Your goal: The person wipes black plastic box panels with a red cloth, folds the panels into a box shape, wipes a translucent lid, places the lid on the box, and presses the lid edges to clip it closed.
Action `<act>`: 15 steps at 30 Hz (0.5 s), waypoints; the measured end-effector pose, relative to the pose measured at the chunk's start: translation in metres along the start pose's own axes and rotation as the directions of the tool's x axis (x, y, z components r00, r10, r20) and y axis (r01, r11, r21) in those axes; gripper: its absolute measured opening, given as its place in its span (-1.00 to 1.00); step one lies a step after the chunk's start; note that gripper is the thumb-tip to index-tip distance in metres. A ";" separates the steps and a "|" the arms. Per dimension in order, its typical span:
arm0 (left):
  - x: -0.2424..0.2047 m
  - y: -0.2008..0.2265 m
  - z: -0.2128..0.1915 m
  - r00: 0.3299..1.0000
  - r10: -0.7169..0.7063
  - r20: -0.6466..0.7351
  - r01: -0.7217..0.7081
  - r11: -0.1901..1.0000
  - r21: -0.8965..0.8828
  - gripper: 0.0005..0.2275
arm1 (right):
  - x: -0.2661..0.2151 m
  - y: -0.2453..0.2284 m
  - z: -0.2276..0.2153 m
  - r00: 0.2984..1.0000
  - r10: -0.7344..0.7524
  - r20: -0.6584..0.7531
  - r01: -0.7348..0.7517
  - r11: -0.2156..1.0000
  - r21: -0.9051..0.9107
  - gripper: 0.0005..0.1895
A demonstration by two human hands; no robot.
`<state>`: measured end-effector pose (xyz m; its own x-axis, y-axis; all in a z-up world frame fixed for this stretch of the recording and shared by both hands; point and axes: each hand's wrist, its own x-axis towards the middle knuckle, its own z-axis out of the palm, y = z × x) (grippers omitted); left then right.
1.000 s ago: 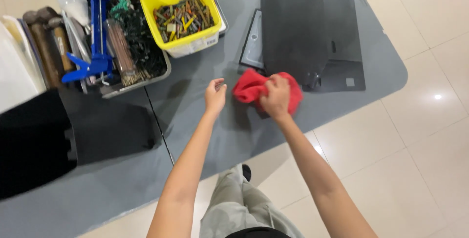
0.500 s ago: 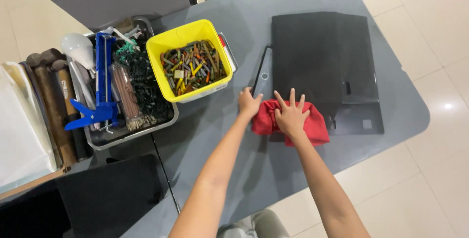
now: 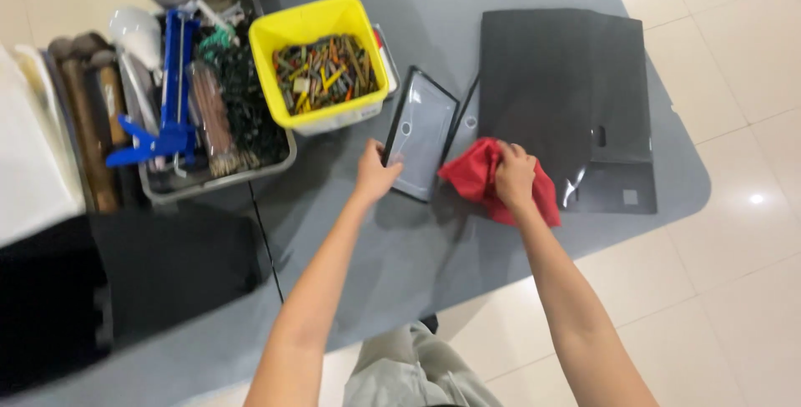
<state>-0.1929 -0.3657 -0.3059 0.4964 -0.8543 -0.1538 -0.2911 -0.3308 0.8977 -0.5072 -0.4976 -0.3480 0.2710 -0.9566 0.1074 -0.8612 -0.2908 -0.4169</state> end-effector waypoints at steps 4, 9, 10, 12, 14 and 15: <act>-0.050 0.000 -0.018 0.986 0.169 0.001 -0.165 0.966 -0.200 -0.68 | -0.013 -0.023 -0.037 0.973 0.029 -0.228 0.051 0.940 0.338 -0.64; -0.117 -0.001 -0.040 0.983 0.181 -0.033 -0.182 0.982 -0.052 -0.63 | -0.051 -0.091 -0.087 0.917 0.177 -0.357 0.146 0.685 0.714 -0.66; -0.138 0.023 -0.050 0.983 0.177 -0.044 -0.180 0.982 -0.054 -0.63 | -0.064 -0.106 -0.092 0.920 0.167 -0.355 0.151 0.684 0.714 -0.66; -0.178 0.069 -0.073 0.997 0.055 0.051 -0.020 0.852 -0.523 -0.46 | -0.089 -0.138 -0.098 0.939 0.087 -0.332 0.255 0.472 0.844 -0.61; -0.192 0.067 -0.071 0.995 -0.005 0.098 0.076 0.674 -0.735 -0.43 | -0.141 -0.188 -0.109 0.979 -0.095 -0.182 0.203 0.566 0.799 -0.59; -0.198 0.067 -0.071 0.985 -0.041 0.165 0.166 0.440 -0.882 -0.40 | -0.165 -0.214 -0.115 0.968 -0.250 -0.012 0.179 0.659 0.730 -0.55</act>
<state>-0.2528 -0.1907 -0.1859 0.3664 -0.8943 -0.2569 0.6761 0.0662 0.7338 -0.4174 -0.2795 -0.1730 0.4727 -0.8537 0.2186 -0.2052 -0.3479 -0.9148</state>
